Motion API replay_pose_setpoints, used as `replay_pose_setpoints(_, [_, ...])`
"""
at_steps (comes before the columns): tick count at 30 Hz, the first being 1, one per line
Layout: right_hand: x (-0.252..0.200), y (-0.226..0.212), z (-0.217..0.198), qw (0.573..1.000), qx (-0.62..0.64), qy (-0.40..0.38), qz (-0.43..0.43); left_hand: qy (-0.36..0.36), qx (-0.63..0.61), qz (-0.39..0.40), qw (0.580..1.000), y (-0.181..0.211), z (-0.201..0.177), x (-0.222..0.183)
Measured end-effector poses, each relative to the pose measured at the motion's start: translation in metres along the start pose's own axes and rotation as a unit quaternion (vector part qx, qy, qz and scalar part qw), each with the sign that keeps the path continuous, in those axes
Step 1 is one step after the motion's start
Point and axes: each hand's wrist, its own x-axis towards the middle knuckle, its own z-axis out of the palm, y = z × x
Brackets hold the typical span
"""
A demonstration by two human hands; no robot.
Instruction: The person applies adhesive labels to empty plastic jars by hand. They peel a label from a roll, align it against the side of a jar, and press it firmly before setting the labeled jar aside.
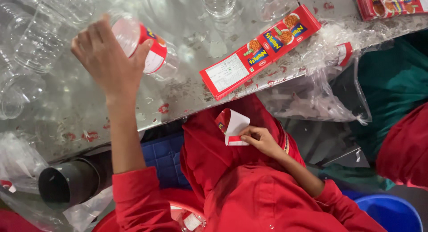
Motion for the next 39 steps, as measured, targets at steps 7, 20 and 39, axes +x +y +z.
replay_pose_setpoints(7, [-0.071, -0.07, 0.006, 0.979, 0.05, 0.195, 0.007, 0.065, -0.1, -0.047, 0.992, 0.068, -0.033, -0.06])
replay_pose_setpoints(20, [-0.099, -0.161, 0.009, 0.897, -0.101, 0.228, -0.364, -0.2, -0.646, -0.306, 0.67, 0.234, -0.038, -0.22])
replay_pose_setpoints(39, [-0.104, -0.152, 0.014, 0.961, -0.016, 0.077, -0.264, -0.215, -0.576, -0.036, 0.788, 0.245, -0.088, -0.194])
